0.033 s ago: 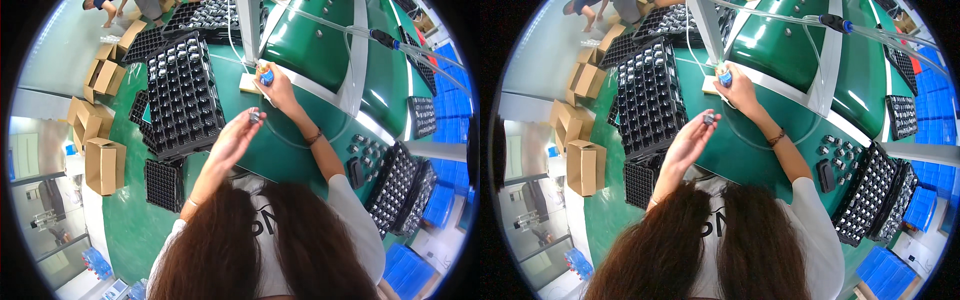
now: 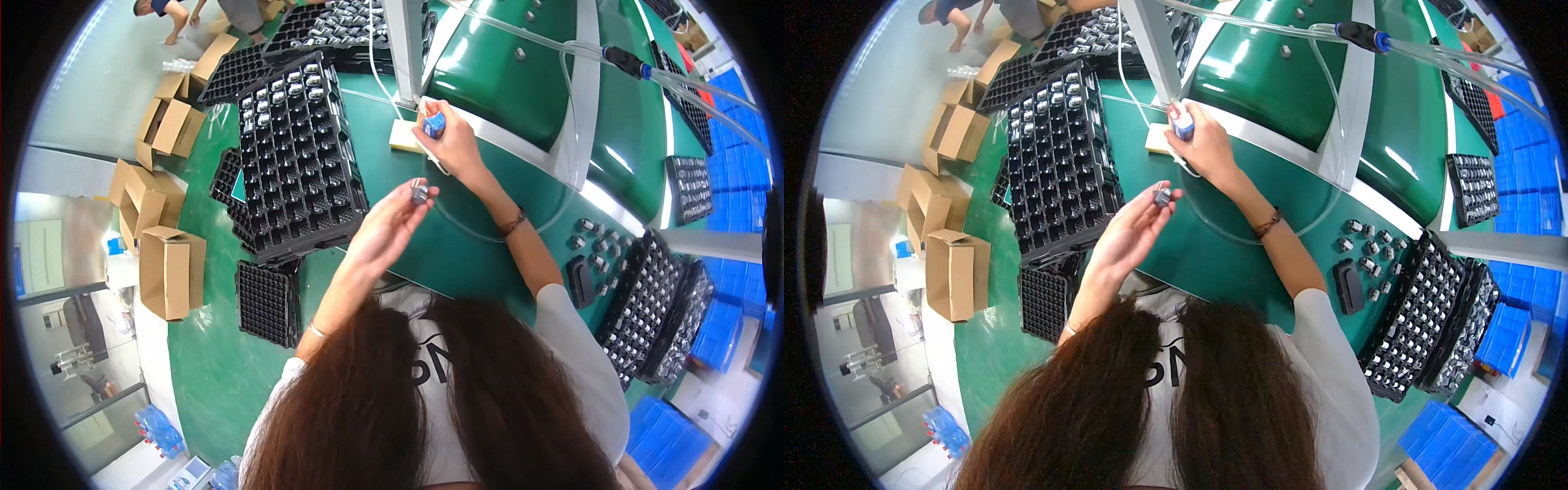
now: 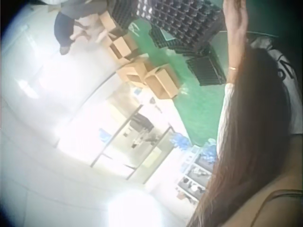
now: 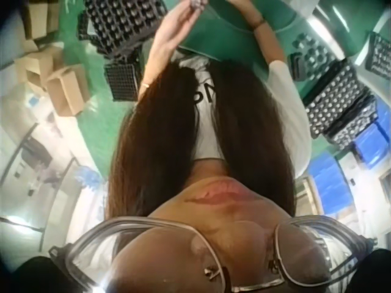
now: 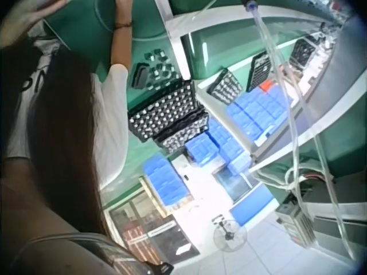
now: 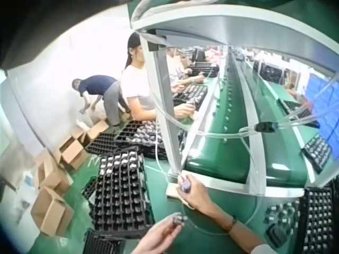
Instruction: Assembling electronic sensors by inserting components into plastic housings at a manual assembly station.
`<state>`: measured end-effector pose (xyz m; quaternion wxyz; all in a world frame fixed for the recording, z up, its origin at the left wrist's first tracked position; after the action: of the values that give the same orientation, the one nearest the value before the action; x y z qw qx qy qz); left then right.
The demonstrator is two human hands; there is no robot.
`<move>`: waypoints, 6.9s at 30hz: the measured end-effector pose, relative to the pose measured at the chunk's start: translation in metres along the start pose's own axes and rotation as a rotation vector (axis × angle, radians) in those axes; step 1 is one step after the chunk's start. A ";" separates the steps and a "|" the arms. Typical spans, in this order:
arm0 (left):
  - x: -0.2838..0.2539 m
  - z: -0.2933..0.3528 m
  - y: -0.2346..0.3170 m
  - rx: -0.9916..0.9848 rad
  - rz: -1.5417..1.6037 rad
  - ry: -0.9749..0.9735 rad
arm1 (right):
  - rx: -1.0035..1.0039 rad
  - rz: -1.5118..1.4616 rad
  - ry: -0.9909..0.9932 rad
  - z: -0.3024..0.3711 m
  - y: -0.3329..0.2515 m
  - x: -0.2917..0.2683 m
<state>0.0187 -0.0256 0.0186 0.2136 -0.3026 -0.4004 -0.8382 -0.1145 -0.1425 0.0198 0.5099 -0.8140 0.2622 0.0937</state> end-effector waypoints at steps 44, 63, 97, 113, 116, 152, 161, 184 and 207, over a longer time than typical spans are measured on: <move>-0.003 -0.077 -0.012 0.372 -0.102 0.080 | 0.384 -0.662 -0.020 0.035 0.001 -0.033; 0.005 -0.016 0.032 0.498 -0.149 0.180 | 0.155 -0.114 -0.015 0.017 -0.011 -0.020; -0.016 -0.066 0.223 0.670 -0.624 -0.069 | -0.069 0.014 -0.037 0.017 -0.011 -0.034; -0.010 0.029 0.019 0.049 -0.053 -0.048 | 0.027 0.156 -0.112 0.015 -0.001 -0.008; -0.013 0.023 -0.005 -0.011 0.004 -0.010 | -0.058 0.162 -0.039 0.014 -0.003 -0.011; 0.006 -0.086 -0.011 0.307 -0.075 0.107 | 0.410 -0.562 0.005 -0.004 0.029 -0.054; 0.011 -0.065 -0.004 0.385 -0.151 0.065 | 0.333 -0.655 -0.082 0.028 -0.012 -0.038; -0.101 -0.004 0.264 1.157 -1.458 0.684 | 0.036 0.143 -0.011 0.017 -0.005 -0.007; -0.005 0.009 0.086 0.230 -0.056 0.004 | 0.049 -0.002 -0.078 0.004 0.010 0.000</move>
<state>0.0774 -0.0689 0.0661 0.2240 -0.2631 -0.5017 -0.7931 -0.1188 -0.1422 0.0102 0.5395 -0.7972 0.2435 0.1187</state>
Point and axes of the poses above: each hand's wrist, its own z-axis away from the middle knuckle, its own x-axis out of the palm, y = z × x, the point moved 7 cm from there along -z, towards the middle knuckle, and after that the axes turned 7 degrees about y, right-handed, at the moved point
